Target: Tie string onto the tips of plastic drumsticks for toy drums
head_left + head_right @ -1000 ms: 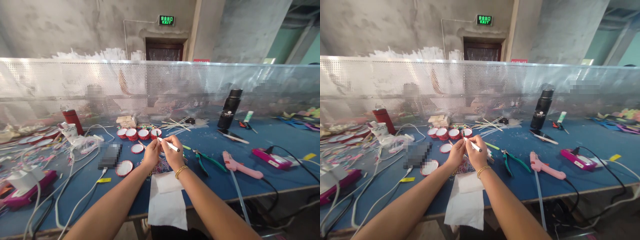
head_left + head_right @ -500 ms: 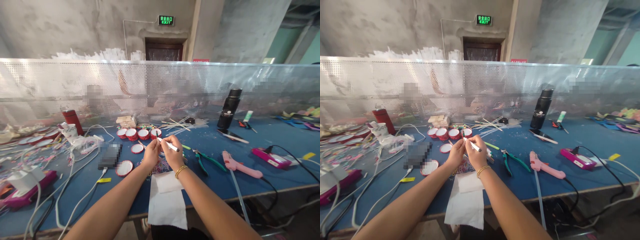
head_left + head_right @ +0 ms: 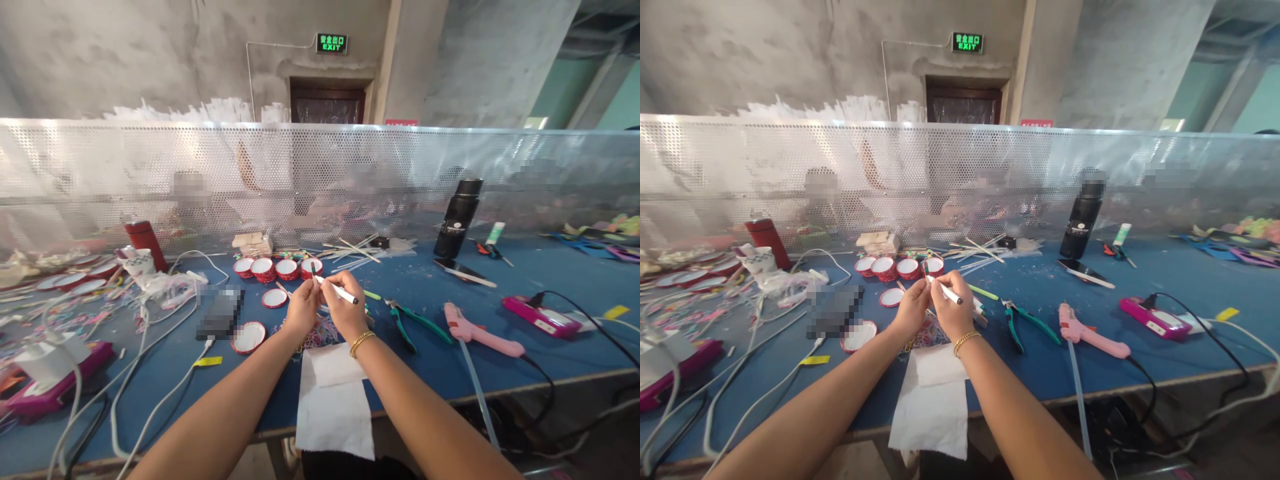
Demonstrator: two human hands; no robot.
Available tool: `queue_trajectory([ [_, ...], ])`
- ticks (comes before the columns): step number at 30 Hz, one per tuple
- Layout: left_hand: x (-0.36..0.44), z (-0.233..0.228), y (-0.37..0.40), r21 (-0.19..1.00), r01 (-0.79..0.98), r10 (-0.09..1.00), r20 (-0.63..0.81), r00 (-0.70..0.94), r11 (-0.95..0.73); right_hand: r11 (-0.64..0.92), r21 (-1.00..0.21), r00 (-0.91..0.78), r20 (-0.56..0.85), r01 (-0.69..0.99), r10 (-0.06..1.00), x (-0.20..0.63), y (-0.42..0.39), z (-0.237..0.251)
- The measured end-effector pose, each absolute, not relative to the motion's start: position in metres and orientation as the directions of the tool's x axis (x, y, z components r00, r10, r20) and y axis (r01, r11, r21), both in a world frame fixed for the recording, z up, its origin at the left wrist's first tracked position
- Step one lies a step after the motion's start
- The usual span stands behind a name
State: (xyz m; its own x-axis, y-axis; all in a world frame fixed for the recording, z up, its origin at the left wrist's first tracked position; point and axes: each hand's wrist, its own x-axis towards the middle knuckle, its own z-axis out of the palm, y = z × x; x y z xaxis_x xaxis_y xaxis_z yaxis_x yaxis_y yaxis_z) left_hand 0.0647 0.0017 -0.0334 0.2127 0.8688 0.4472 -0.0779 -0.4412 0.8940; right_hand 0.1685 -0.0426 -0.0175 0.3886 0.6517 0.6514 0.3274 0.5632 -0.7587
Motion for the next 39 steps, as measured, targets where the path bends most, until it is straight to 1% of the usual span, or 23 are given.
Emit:
queue_trajectory([
  [5, 0.0648, -0.035, 0.0019, 0.9, -0.074, 0.876, 0.435, 0.208, -0.429, 0.559, -0.76, 0.372, 0.65, 0.331, 0.663, 0.1692, -0.0419, -0.0181],
  [10, 0.0654, -0.0347, 0.0027, 0.897, -0.115, 0.867, 0.443, 0.229, -0.428, 0.546, -0.771, 0.43, 0.636, 0.327, 0.641, 0.1703, -0.0418, -0.0163],
  [19, 0.0645, -0.0342, 0.001, 0.897, -0.071, 0.871, 0.442, 0.214, -0.437, 0.566, -0.766, 0.369, 0.643, 0.305, 0.671, 0.1688, -0.0418, -0.0195],
  [27, 0.0654, -0.0347, 0.0029, 0.886, -0.108, 0.86, 0.463, 0.216, -0.45, 0.556, -0.771, 0.426, 0.636, 0.311, 0.643, 0.1692, -0.0419, -0.0169],
  [35, 0.0647, -0.0334, -0.0002, 0.9, -0.082, 0.876, 0.436, 0.207, -0.428, 0.564, -0.762, 0.373, 0.648, 0.318, 0.664, 0.1672, -0.0449, -0.0161],
  [39, 0.065, -0.0322, -0.0004, 0.896, -0.073, 0.872, 0.443, 0.208, -0.438, 0.555, -0.765, 0.387, 0.644, 0.327, 0.659, 0.1684, -0.044, -0.0154],
])
